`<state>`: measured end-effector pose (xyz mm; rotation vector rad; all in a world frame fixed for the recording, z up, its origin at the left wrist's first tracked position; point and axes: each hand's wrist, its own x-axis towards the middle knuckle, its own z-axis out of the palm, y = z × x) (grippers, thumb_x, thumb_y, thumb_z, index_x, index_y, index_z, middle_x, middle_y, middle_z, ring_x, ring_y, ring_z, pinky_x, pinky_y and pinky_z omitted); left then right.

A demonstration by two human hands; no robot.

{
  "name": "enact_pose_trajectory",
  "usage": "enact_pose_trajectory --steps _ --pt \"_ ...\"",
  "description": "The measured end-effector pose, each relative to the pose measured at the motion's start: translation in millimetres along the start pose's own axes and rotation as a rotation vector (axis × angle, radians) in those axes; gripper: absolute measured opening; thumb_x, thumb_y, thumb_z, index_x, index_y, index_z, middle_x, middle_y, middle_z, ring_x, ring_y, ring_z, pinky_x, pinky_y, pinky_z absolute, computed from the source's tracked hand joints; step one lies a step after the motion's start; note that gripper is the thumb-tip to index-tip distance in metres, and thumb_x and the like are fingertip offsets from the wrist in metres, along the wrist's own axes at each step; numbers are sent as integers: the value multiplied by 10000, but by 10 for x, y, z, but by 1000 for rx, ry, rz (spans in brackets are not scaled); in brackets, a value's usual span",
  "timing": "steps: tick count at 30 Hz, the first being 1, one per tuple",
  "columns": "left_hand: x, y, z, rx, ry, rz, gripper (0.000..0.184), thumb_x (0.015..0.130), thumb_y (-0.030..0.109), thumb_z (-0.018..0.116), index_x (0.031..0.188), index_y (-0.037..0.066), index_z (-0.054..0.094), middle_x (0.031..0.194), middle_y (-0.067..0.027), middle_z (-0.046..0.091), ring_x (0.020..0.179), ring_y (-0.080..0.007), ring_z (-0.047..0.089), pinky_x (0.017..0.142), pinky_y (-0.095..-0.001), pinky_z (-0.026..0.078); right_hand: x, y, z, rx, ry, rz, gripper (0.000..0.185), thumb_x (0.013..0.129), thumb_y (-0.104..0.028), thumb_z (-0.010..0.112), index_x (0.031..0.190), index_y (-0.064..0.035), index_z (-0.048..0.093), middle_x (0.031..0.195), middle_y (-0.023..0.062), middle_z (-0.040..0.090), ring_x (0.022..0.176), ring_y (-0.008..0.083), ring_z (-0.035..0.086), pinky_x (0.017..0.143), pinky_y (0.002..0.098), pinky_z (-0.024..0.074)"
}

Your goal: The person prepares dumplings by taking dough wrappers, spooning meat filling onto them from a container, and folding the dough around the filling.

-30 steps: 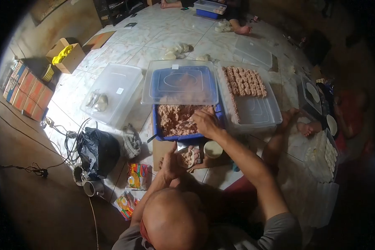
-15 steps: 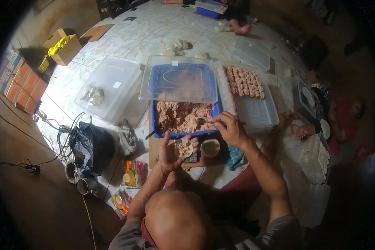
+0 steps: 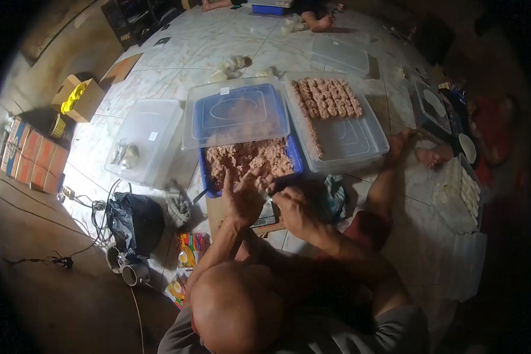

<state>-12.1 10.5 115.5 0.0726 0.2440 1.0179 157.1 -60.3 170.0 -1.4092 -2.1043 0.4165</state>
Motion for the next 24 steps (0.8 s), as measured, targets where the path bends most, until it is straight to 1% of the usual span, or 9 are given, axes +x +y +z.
enact_pose_trajectory --steps 6,10,12,14,16,18,20,22,24 --pt "-131 179 -109 41 121 -58 704 967 635 504 1280 6 538 1225 -185 621 1086 -307 617 986 -474 482 -158 -31 -196 253 24 199 86 894 -81 597 939 -8 609 875 179 596 798 365 620 716 442 498" --pt "-119 154 -190 -14 -420 -418 779 970 683 451 1375 19 489 1229 -138 624 993 -260 614 961 -435 475 -81 329 128 636 -49 534 403 862 -342 776 1121 -48 683 884 121 655 743 278 637 732 371 518" --pt "-381 141 330 589 39 -219 808 951 716 447 1442 74 475 1167 -125 654 963 -236 651 833 -421 522 -127 478 384 767 74 265 383 854 -361 784 1076 -58 709 809 97 658 722 265 637 730 367 518" --pt "-400 268 445 299 -82 -351 597 1007 427 566 1479 90 423 1239 -130 649 1180 -283 636 985 -503 547 -48 367 166 838 17 162 397 844 -380 796 1071 -64 721 820 92 665 765 247 645 753 353 517" --pt "-516 307 505 1098 42 -495 508 990 245 627 1440 83 454 1249 -144 653 1173 -303 637 978 -493 553 73 135 -150 876 -74 159 416 837 -393 805 1082 -66 724 857 96 671 816 233 653 775 340 516" --pt "-488 192 154 915 -238 -442 369 1005 140 572 1352 29 509 1187 -160 677 995 -279 710 856 -402 593 195 34 -295 539 -122 243 238 948 -230 708 977 5 696 864 15 659 842 91 614 744 251 501" --pt "-445 162 129 1467 -305 -14 319 1006 120 558 1314 36 558 1182 -143 684 1040 -266 691 893 -393 572 202 265 26 586 -155 313 354 899 -285 763 1133 -30 689 1010 123 642 905 185 627 832 330 508" --pt "-409 188 -66 1657 -243 247 305 982 122 592 1276 40 595 1193 -128 687 1100 -256 667 943 -388 542 95 375 381 853 408 224 190 989 -154 633 1069 9 688 991 102 681 852 160 641 798 320 516" --pt "-320 316 41 1860 -130 409 458 895 219 729 1293 44 583 1196 -156 683 1129 -268 653 990 -404 514 25 459 312 915 194 248 198 1025 -59 539 1146 30 667 1131 107 688 955 154 658 815 293 517"
